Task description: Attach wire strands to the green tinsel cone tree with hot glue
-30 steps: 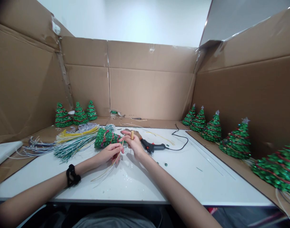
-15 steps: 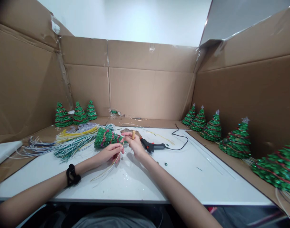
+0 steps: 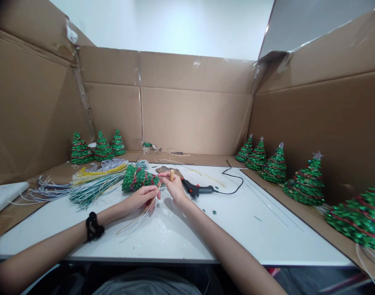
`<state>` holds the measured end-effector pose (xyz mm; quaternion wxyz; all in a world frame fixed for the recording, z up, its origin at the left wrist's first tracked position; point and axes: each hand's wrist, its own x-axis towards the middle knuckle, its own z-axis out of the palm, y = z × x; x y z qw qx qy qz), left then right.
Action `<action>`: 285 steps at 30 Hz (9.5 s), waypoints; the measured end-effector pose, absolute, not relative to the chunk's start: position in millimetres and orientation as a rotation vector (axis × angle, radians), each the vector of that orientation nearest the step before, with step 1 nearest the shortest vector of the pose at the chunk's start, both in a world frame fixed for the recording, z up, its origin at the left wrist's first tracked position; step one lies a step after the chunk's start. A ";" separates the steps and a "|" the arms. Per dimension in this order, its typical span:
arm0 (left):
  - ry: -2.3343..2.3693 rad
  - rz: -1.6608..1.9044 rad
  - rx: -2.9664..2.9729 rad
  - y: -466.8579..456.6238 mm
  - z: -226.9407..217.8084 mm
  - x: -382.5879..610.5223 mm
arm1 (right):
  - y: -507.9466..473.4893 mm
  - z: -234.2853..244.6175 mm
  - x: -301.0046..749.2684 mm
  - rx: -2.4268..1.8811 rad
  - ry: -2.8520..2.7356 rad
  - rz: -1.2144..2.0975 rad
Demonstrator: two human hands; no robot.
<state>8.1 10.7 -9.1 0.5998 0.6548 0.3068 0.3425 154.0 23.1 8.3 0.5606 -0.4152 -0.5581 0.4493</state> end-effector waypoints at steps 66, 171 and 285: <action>0.594 0.731 1.435 20.6 -0.8 -9.8 | 30.2 38.9 192.7 -0.684 -1.209 1.218; 1.441 1.093 2.184 80.4 7.1 -83.6 | 19.7 2.3 159.1 -1.372 -2.143 0.126; 1.093 0.810 2.335 43.7 10.7 -52.8 | 15.0 24.7 149.1 -1.112 -2.391 -0.293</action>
